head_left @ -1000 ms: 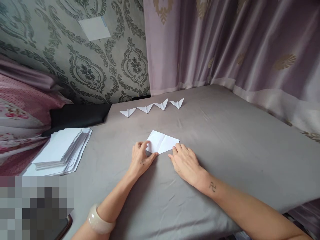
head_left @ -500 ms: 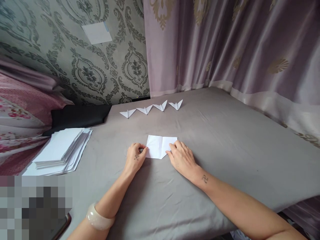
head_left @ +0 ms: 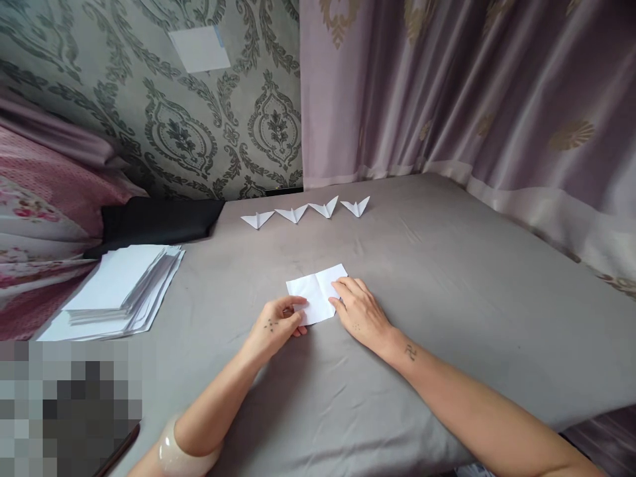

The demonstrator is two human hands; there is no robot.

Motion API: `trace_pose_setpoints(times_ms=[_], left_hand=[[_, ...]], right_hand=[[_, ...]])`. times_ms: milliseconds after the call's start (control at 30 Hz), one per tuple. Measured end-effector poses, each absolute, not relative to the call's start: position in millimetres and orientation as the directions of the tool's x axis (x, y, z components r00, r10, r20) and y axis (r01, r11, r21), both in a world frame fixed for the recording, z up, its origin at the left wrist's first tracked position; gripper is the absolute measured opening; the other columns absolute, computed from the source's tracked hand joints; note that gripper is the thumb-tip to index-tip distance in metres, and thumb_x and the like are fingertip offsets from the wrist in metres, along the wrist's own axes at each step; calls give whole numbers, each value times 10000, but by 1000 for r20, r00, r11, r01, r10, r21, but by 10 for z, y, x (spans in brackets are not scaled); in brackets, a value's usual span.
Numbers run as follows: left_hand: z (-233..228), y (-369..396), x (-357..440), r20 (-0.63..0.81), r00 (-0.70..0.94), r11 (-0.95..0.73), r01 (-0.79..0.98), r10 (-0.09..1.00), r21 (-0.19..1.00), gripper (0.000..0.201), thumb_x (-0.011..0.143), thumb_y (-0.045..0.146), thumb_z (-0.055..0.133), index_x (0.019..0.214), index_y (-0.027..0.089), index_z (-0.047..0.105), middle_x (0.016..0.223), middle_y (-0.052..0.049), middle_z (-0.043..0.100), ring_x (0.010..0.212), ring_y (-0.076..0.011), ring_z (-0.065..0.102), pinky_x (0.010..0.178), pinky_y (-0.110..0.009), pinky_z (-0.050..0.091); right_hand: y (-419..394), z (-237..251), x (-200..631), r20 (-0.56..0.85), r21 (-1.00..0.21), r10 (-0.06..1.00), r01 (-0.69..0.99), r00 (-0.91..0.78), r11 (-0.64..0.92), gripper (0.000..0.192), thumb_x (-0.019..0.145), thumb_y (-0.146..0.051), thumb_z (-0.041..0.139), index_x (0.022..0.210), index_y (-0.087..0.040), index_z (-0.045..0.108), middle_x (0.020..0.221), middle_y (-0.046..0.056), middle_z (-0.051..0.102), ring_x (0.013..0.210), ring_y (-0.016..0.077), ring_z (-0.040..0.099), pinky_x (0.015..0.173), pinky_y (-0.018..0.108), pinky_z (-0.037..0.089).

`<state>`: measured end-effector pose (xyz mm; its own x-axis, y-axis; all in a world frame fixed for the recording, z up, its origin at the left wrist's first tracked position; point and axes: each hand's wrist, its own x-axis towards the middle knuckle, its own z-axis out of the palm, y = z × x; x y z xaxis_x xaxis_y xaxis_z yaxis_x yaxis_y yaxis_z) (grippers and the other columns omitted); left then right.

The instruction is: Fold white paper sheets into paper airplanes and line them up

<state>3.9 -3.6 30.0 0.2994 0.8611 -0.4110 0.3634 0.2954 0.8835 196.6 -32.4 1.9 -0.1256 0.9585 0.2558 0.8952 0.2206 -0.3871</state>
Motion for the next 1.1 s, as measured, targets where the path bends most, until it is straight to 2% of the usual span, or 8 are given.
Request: trace_pose_setpoints(times_ms=[233,433,567,700,800,933,1000,1100], left_hand=[[353,-110,93,-504,195,467,209,841,859,388,795,114,586,1179,63,565,764,-31,689,715,-140,696,756,-256,535],[348,-160,146,-520,176,501,140,836,854,483,779,56,550,1260,57,500,809,-28,675,828,-146,698,875,-270,510],[298,-180,120,-461,242,404,251,854,880,569,727,45,500,1295,59,472,800,-24,643,789,-141,659,804,-265,515],[166,-179,41,-259,293,99,465,920,880,519,744,97,459,1259,135,512,837,-25,584,664,-125,564,678,-278,504],[80,-185,-15,-12,329,-208,623,944,754,459,792,116,439,1235,186,538,966,-66,535,704,-138,544,680,-300,501],[50,-179,-45,305,371,-470,794,877,385,456,830,109,466,1269,217,523,1242,-163,432,1057,-281,500,853,-467,471],[62,-148,-34,363,422,-515,830,831,213,478,820,59,454,1255,238,532,1352,-160,392,1200,-340,415,925,-537,417],[76,-58,-7,283,652,-697,710,704,101,514,791,-14,396,1229,217,536,1381,-111,452,1306,-320,358,1018,-501,377]], right_hand=[[-251,-63,1998,306,-461,941,842,-146,281,295,928,-179,466,1194,-176,593,1270,109,586,1142,228,533,969,388,476],[-182,-88,2020,332,-478,920,804,-207,354,287,938,-186,450,1165,-171,626,1254,112,596,1141,210,539,983,379,480],[-185,-38,2027,310,-445,916,812,-256,377,299,944,-174,432,1168,-198,629,1231,92,606,1160,204,523,982,373,479],[-198,22,2028,267,-399,920,836,-287,377,301,948,-178,428,1170,-202,631,1215,88,601,1149,208,516,980,374,476],[-193,31,2032,262,-390,918,838,-296,382,304,949,-180,430,1176,-204,632,1213,89,599,1138,210,516,973,377,480],[-171,-10,2040,293,-392,905,825,-307,407,304,941,-172,444,1172,-192,640,1201,106,602,1125,224,522,956,382,491],[-165,-33,2042,306,-396,901,819,-308,415,301,937,-169,450,1167,-184,645,1198,110,603,1117,228,524,956,381,489],[-164,-32,2051,306,-393,900,819,-312,417,302,943,-176,441,1165,-183,646,1195,108,598,1108,226,522,961,378,481]])
